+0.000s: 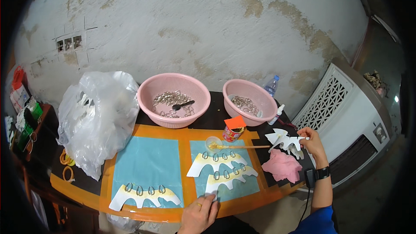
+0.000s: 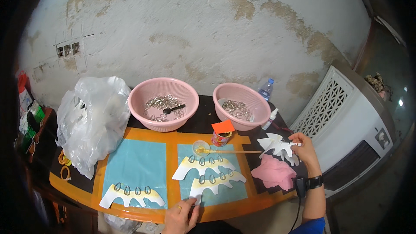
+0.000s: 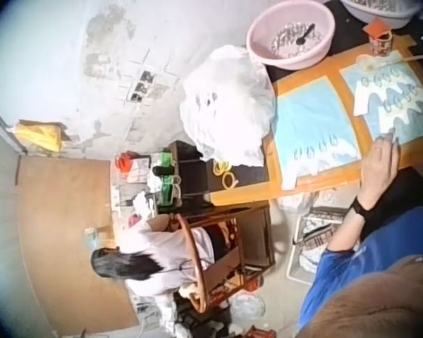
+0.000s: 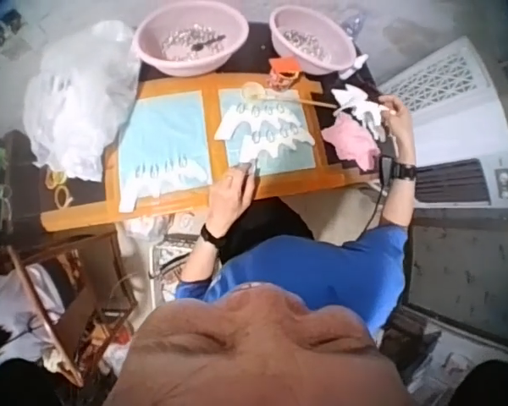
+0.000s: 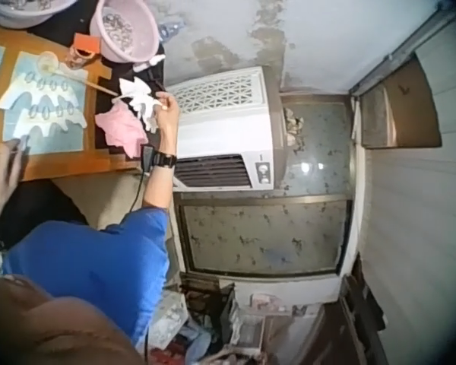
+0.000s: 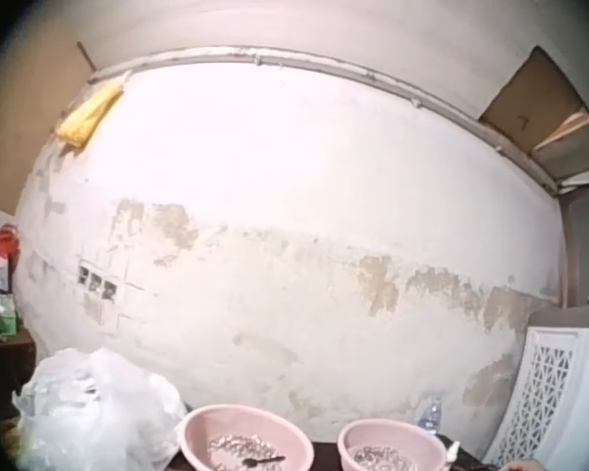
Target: Applying glue to shoe upper pieces and attaching metal hooks or eyelets.
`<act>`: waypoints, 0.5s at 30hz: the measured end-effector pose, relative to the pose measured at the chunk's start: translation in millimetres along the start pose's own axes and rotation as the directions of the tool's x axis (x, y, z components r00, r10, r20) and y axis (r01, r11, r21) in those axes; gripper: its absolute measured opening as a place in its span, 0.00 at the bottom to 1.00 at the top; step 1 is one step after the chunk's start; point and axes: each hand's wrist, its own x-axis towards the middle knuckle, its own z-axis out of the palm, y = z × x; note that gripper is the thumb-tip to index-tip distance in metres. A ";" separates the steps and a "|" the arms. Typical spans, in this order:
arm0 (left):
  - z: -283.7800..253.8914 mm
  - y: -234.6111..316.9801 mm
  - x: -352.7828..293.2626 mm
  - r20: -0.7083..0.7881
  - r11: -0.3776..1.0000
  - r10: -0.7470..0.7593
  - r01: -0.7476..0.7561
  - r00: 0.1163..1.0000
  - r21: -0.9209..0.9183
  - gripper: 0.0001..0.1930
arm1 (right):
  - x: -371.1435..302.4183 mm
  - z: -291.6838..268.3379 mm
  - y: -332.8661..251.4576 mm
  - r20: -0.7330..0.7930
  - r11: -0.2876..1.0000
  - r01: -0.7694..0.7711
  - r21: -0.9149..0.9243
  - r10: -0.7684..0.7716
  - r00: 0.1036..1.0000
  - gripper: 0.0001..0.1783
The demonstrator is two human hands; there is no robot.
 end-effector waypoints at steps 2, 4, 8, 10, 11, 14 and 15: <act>-1.6 1.0 1.0 0.020 1.000 0.005 -0.005 1.000 -0.017 0.12 | -3.0 -7.3 -3.7 -0.005 1.000 0.007 -0.014 -0.007 1.000 0.18; -2.9 1.5 -0.1 0.050 1.000 0.009 -0.008 0.999 -0.024 0.12 | -12.6 -12.0 -12.6 -0.044 1.000 0.026 0.004 -0.026 0.999 0.18; 1.7 -0.4 -2.7 0.066 0.999 0.043 -0.042 0.997 -0.022 0.11 | -39.7 -15.7 -35.5 -0.080 0.994 0.105 0.014 -0.103 0.991 0.18; 2.4 4.6 1.2 0.039 0.998 0.044 -0.042 0.998 -0.048 0.11 | -57.8 -15.7 -52.3 -0.027 0.989 0.141 0.051 -0.140 0.990 0.18; 2.6 6.2 1.1 0.046 0.998 0.044 -0.042 0.998 -0.044 0.11 | -67.4 -13.1 -62.8 -0.027 0.989 0.135 0.057 -0.133 0.991 0.18; 3.0 3.0 -8.4 0.082 0.997 -0.079 0.078 0.994 0.014 0.11 | -97.0 -3.9 -96.6 0.188 0.957 0.291 0.024 -0.290 0.938 0.18; 10.0 -9.7 -4.6 -0.015 0.998 0.048 -0.048 0.999 0.029 0.17 | -102.2 0.6 -100.5 0.239 0.931 0.350 0.105 -0.365 0.900 0.17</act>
